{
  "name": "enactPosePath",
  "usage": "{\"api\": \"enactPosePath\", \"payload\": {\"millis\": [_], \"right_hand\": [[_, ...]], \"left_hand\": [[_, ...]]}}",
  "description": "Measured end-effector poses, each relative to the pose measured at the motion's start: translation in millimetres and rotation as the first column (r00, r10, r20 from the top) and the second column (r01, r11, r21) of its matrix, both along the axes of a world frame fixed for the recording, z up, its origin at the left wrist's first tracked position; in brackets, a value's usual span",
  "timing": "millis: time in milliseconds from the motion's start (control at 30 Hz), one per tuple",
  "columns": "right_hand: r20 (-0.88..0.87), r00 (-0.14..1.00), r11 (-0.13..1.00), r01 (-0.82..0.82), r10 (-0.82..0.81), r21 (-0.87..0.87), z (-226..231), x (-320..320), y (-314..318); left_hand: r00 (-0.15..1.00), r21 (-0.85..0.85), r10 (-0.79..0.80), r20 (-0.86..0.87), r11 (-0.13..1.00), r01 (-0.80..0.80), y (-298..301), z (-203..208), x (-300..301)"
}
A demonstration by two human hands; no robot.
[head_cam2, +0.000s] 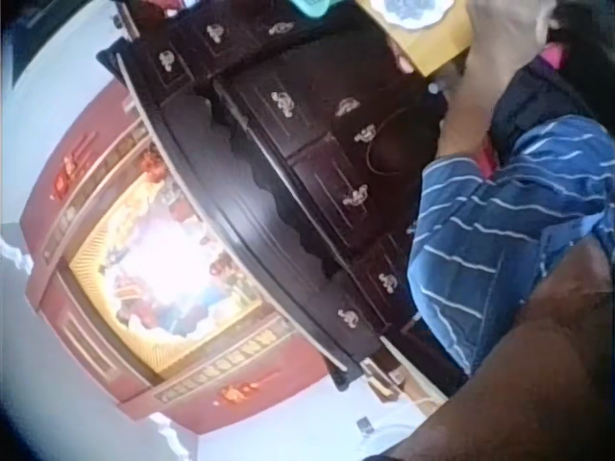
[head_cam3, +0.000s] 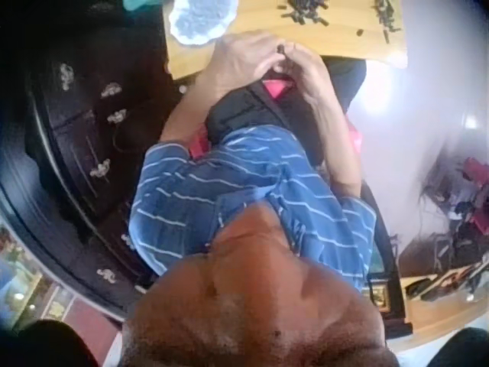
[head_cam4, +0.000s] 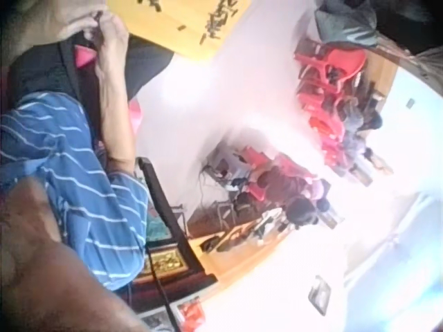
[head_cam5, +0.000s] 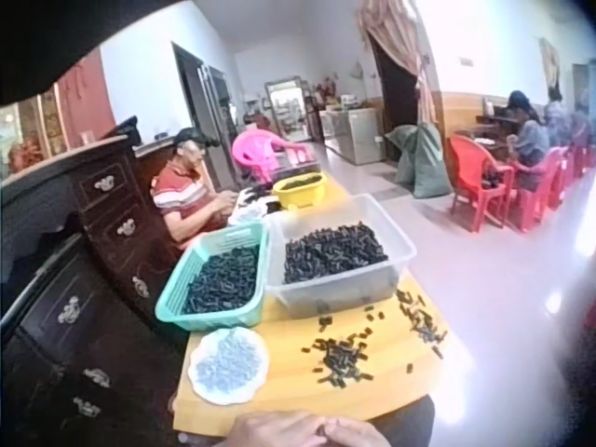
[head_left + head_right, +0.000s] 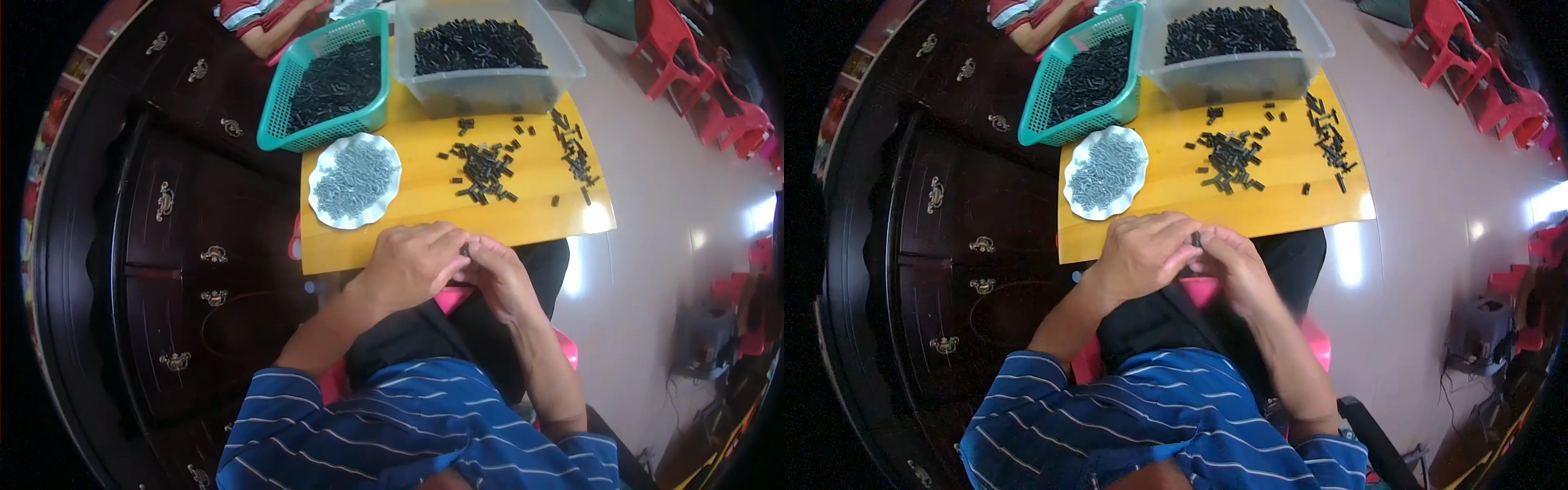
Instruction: The person assembles small plastic components by inserting metal pins into them by hand, then takes additional components from a container and sorts them on the table.
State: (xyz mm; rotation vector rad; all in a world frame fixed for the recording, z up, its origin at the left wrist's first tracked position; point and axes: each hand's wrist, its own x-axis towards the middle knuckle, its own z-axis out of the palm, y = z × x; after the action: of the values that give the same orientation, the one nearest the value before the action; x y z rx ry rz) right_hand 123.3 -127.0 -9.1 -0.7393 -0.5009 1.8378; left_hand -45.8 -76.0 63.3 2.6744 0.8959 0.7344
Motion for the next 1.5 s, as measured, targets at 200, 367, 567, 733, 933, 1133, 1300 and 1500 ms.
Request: {"api": "enactPosePath", "payload": {"millis": [200, 367, 567, 733, 933, 1133, 1300, 1500], "right_hand": [[-0.011, 0.999, 0.999, -0.045, 0.045, 0.022, 6.5, -5.1, -3.3], [0.191, 0.978, 0.996, -0.090, 0.086, 0.012, 13.4, -7.5, -8.5], [0.292, 0.952, 0.983, -0.137, 0.095, 0.124, 0.9, -12.7, -8.8], [0.308, 0.948, 0.984, -0.125, 0.081, 0.126, 6.7, -8.5, -4.5], [0.291, 0.949, 0.977, -0.167, 0.122, 0.136, -2.4, -7.1, -5.1], [0.311, 0.942, 0.966, -0.186, 0.124, 0.179, -6.3, -7.8, -6.8], [0.351, 0.930, 0.969, -0.177, 0.107, 0.174, -5.3, -3.3, -4.3], [0.308, 0.947, 0.983, 0.039, -0.094, 0.180, -5.4, -2.2, -0.9]], "left_hand": [[0.999, -0.176, 0.004, 0.036, 0.984, 0.003, -3.5, 3.8, -6.5], [0.995, -0.367, -0.042, 0.090, 0.928, 0.072, 3.7, 5.4, -22.9], [0.997, -0.699, 0.077, -0.005, 0.712, -0.059, 21.3, 17.4, -41.2], [0.862, -0.043, 0.437, 0.255, 0.896, -0.442, 123.5, 44.6, -81.9], [0.965, 0.123, 0.256, -0.048, 0.961, -0.249, 96.6, -6.3, -57.0], [0.979, 0.190, 0.119, -0.168, 0.978, -0.087, 77.0, -62.3, -24.7], [0.962, 0.179, 0.128, -0.242, 0.980, -0.085, 73.6, -69.2, -17.8], [0.982, -0.281, 0.064, 0.175, 0.959, -0.012, 34.8, -37.6, -7.1]]}}
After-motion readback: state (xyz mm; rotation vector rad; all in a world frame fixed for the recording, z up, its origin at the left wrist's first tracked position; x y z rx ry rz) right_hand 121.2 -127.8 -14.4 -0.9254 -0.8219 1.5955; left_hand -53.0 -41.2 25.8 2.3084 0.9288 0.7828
